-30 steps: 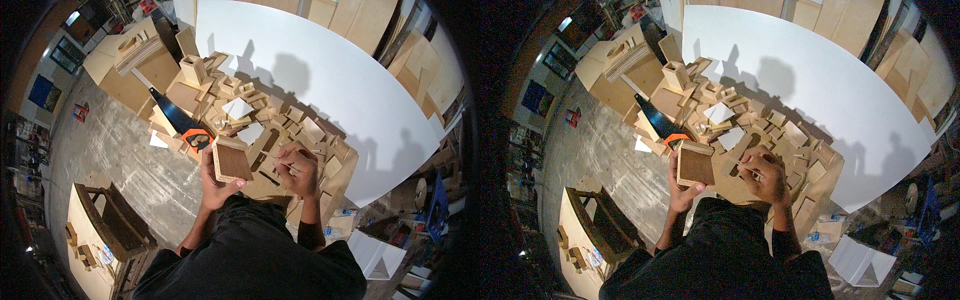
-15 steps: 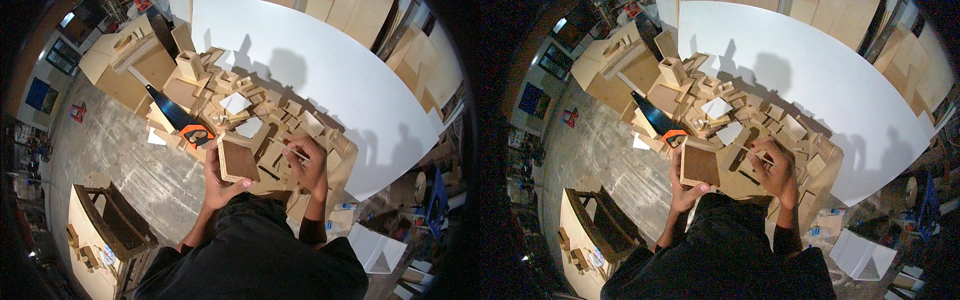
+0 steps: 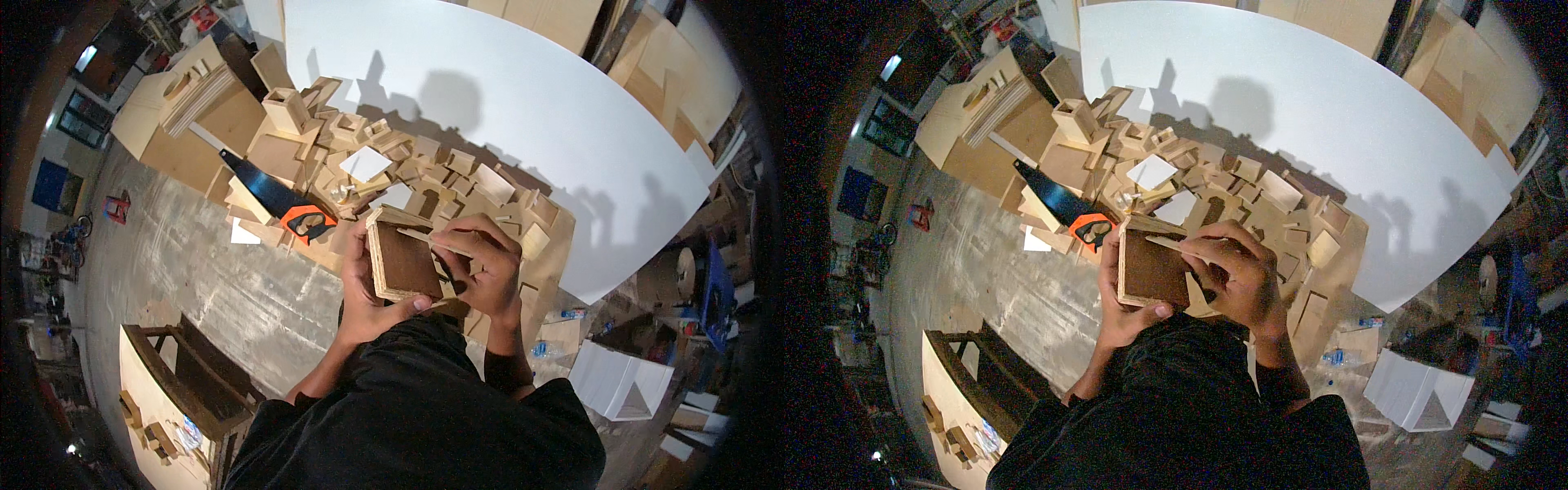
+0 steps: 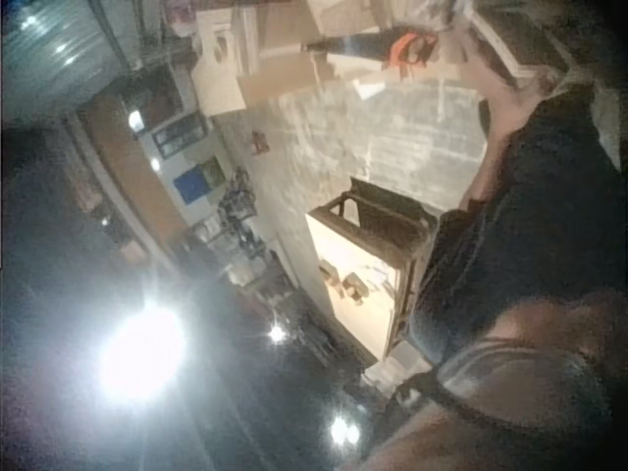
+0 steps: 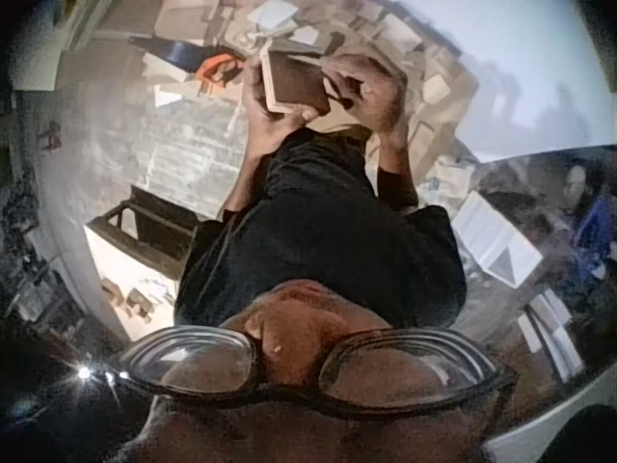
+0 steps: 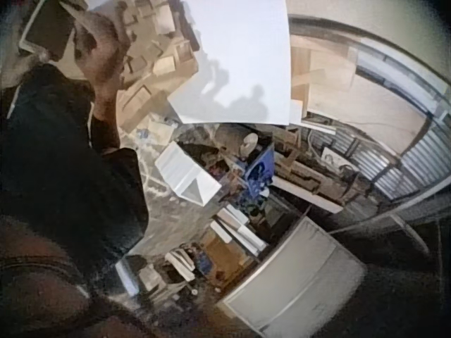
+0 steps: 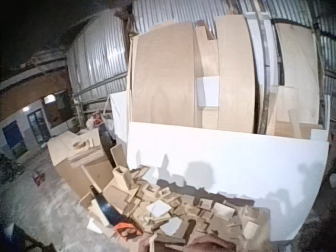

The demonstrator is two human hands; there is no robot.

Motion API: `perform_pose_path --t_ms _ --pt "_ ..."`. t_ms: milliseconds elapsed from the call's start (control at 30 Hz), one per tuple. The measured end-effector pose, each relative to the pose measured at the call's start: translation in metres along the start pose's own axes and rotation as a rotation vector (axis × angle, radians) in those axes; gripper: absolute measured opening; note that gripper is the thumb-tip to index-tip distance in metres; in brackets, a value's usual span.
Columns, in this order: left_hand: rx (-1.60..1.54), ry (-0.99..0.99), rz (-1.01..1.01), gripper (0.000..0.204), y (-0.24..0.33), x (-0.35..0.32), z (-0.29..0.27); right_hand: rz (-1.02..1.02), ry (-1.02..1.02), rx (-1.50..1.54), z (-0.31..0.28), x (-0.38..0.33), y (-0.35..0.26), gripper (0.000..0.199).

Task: The person joins small pieces of wood together by hand at a workbench.

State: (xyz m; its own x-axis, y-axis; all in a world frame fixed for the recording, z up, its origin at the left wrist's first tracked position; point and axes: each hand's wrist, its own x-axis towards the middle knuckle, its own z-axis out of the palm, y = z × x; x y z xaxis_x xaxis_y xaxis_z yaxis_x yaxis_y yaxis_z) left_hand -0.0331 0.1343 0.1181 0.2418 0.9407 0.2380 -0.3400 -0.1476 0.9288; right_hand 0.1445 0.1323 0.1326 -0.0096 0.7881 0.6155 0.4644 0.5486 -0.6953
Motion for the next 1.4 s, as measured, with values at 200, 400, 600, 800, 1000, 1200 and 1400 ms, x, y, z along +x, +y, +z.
perform_pose_path --t_ms 200,400,600,800,1000,1200,1400 --pt "-0.037 -0.075 -0.056 0.097 0.003 0.008 0.016 0.074 0.146 -0.048 -0.019 -0.012 -0.005 0.022" --pt "-0.082 -0.149 -0.085 0.101 0.006 0.016 0.029 0.061 0.155 -0.095 -0.032 -0.017 -0.003 0.028" --pt "-0.014 -0.255 -0.061 0.102 0.003 0.031 0.027 0.059 0.322 -0.211 -0.039 -0.022 -0.010 0.026" --pt "-0.073 -0.343 -0.088 0.099 0.009 0.051 0.018 0.081 0.357 -0.267 -0.027 -0.002 -0.028 0.025" --pt "-0.119 -0.397 -0.050 0.101 0.017 0.073 0.003 0.117 0.421 -0.357 -0.017 0.009 -0.046 0.025" --pt "-0.175 -0.503 -0.022 0.100 0.020 0.095 -0.012 0.091 0.464 -0.473 0.010 0.031 -0.054 0.027" --pt "-0.279 -0.534 -0.123 0.097 0.035 0.109 -0.030 0.190 0.553 -0.489 0.029 0.032 -0.066 0.024"
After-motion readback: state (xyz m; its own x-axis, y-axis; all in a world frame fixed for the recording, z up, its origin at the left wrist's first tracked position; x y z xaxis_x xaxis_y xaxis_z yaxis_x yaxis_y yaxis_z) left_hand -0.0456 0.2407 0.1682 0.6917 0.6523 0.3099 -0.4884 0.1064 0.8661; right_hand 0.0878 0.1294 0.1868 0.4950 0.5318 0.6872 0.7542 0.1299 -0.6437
